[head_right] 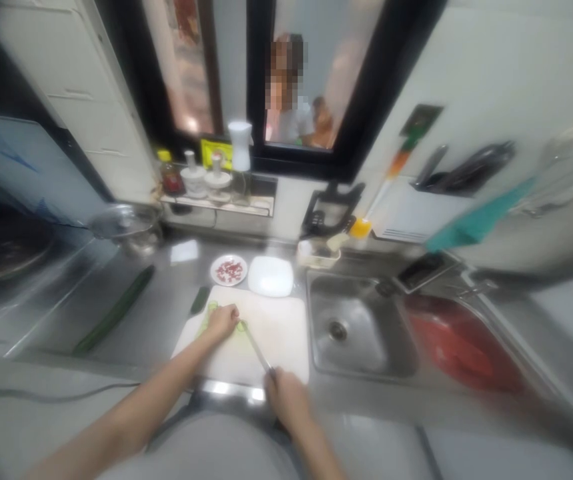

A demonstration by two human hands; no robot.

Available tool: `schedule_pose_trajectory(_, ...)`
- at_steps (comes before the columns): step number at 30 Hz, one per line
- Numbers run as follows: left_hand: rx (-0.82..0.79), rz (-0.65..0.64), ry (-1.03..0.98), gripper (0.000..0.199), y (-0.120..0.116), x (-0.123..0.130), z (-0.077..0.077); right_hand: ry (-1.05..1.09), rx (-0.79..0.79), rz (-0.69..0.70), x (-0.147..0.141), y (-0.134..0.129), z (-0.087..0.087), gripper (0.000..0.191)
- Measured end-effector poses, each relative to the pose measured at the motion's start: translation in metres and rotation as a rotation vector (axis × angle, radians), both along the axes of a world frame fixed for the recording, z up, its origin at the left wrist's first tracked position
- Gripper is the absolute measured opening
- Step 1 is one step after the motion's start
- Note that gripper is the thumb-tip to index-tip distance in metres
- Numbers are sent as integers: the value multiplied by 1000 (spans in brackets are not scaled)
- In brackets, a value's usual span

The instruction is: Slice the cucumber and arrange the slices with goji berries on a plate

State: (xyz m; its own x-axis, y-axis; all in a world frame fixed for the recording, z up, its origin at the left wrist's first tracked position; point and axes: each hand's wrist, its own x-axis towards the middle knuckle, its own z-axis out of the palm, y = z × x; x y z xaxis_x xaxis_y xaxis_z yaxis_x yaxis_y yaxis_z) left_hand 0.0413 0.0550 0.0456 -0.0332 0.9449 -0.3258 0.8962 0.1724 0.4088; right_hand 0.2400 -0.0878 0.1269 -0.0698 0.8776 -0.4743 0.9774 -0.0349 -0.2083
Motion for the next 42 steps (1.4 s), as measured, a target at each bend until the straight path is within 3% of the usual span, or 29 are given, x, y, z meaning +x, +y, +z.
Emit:
schedule_pose_trajectory(14,-22,-7,-8,11,2,-2,0,-77,-67,-12,-16,-6,0,32)
schedule_pose_trajectory(35,-57,-20,9,9,3,0,12,-33,-37,30,-11,2,-6,33)
schedule_pose_trajectory(42,-69,-14,10,13,6,1,9,-32,-43,24,-10,2,-7,33)
